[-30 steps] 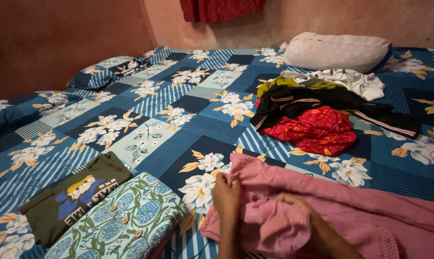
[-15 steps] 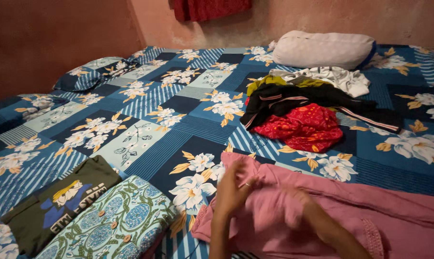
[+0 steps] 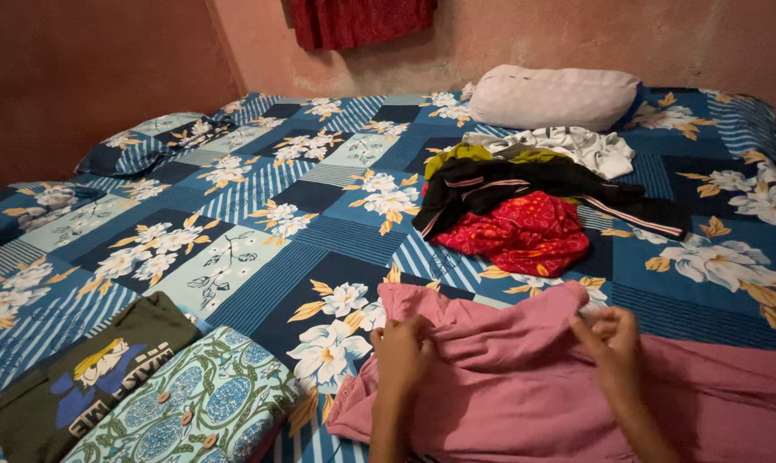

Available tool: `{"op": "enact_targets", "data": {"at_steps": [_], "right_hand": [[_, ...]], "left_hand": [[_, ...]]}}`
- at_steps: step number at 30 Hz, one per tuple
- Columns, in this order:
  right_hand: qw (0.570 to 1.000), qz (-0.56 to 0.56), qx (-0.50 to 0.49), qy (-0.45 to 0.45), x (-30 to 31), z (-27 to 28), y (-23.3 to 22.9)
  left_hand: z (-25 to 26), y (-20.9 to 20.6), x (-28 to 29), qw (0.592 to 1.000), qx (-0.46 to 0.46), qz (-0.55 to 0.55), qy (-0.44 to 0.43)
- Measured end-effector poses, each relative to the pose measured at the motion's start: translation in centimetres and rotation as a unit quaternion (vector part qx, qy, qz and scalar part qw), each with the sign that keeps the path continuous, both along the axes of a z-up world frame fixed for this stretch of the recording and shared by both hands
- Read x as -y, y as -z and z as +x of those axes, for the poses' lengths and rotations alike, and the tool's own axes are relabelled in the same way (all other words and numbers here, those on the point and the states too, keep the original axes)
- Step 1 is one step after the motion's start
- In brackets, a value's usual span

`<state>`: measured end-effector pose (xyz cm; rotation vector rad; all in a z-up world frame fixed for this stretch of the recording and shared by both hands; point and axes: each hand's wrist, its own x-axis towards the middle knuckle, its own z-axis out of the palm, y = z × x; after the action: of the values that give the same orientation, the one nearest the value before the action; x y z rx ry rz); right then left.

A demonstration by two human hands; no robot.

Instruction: The person folds a pink garment on a bed, smoothing and aligning it before rolling it into a compact bundle. They then pick up a black garment and begin to fold it in the same manner.

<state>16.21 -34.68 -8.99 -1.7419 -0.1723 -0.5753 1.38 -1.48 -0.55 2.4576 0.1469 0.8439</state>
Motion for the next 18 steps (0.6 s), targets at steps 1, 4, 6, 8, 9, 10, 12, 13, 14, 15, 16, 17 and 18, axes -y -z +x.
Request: {"op": "enact_targets", "data": {"at_steps": [1, 4, 6, 8, 9, 10, 12, 13, 14, 15, 16, 17, 18], "right_hand": [[0.994, -0.040, 0.096, 0.036, 0.2, 0.3, 0.1], [0.997, -0.058, 0.037, 0.026, 0.3, 2.6, 0.4], [0.977, -0.167, 0.127, 0.028, 0.1, 4.3, 0.6], [0.967, -0.249, 0.049, -0.015, -0.4, 5.1, 0.6], [0.956, -0.276, -0.072, -0.060, -0.4, 5.1, 0.2], [0.928, -0.303, -0.194, -0.102, 0.1, 4.6, -0.2], [0.956, -0.249, -0.142, -0.056, 0.4, 3.3, -1.8], [0.968, -0.222, -0.115, -0.030, 0.6, 2.5, -2.9], [0.975, -0.113, -0.169, -0.084, 1.3, 1.4, -4.0], [0.966, -0.001, -0.219, -0.138, 2.2, 0.1, -5.0], [0.939, 0.110, -0.265, -0.190, 2.9, -1.0, -5.7], [0.926, 0.122, -0.292, -0.207, 3.5, -1.8, -6.1], [0.911, 0.134, -0.319, -0.223, 4.4, -2.6, -6.4]], "left_hand": [[0.0, 0.0, 0.0, 1.000, 0.023, -0.004, -0.017], [-0.1, -0.2, 0.3, 1.000, -0.005, 0.005, -0.020], [0.1, -0.3, 0.7, 0.995, 0.007, 0.089, -0.036], [0.2, -0.6, 0.8, 0.988, 0.005, 0.144, -0.054], [0.1, -0.8, 0.6, 0.986, -0.002, 0.154, -0.064], [0.0, -0.8, 0.7, 0.984, -0.010, 0.163, -0.069], [-0.1, -1.0, 0.8, 0.986, -0.020, 0.139, -0.090], [-0.1, -1.2, 0.8, 0.987, -0.024, 0.126, -0.098], [0.0, -1.5, 0.8, 0.983, 0.004, 0.141, -0.115], [0.1, -1.7, 0.7, 0.978, 0.032, 0.155, -0.133], [-0.1, -1.6, 0.5, 0.973, 0.059, 0.168, -0.150], [-0.2, -1.5, 0.4, 0.970, 0.063, 0.170, -0.161], [-0.2, -1.4, 0.4, 0.967, 0.068, 0.173, -0.171]]}}
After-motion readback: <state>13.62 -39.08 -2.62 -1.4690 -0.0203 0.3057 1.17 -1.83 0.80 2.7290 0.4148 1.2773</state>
